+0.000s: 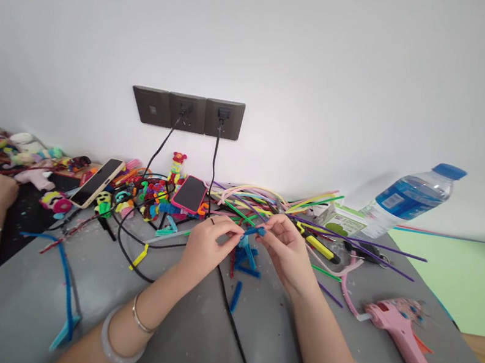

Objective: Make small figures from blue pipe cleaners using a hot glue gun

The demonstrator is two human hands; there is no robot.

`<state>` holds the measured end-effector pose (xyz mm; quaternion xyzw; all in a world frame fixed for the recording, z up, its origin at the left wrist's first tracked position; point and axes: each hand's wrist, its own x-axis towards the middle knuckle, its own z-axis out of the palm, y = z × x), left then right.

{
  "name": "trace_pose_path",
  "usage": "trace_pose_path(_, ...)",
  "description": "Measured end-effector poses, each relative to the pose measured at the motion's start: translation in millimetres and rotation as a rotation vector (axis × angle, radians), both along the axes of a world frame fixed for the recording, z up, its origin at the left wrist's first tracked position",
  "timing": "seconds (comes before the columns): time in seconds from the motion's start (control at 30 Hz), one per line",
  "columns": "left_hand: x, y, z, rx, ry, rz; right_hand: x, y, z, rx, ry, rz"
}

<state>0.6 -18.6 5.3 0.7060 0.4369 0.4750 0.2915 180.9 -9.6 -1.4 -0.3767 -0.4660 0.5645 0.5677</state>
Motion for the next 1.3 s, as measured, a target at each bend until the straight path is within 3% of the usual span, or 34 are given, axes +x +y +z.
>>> trace_pose_path(0.17,0.2,3.2,0.7,-0.140,-0.160,0.019,0.8,2.1,-4.8,-0.029,-0.066,0.030)
trace_pose_path(0.33,3.9,5.6,-3.6,-0.421,-0.450,-0.118,2.1,1.3,-4.8,0.086,-0.214,0.013)
trace_pose_path(0.47,8.1,5.5,-3.8,-0.563,-0.659,-0.106,1.2,-1.5,-0.8,0.113,-0.208,0.049)
trace_pose_path(0.63,9.8,6.1,-4.3,-0.742,-0.913,-0.203,-2.0,-4.6,3.3,0.117,-0.187,0.104)
trace_pose_path(0.8,6.8,9.5,-3.4,-0.789,-0.918,-0.176,2.4,-3.4,5.0,0.134,-0.240,0.132)
trace_pose_path(0.97,1.7,16.3,-4.2,-0.717,-0.923,-0.035,14.6,0.0,-0.2,0.210,-0.685,0.106)
trace_pose_path(1.07,0.4,18.3,-8.4,-0.741,-0.895,-0.042,17.4,0.8,-9.1,0.229,-0.871,0.169)
trace_pose_path(1.3,0.7,18.0,-15.8,-0.778,-0.770,-0.142,19.7,3.7,-14.5,0.148,-0.816,0.199)
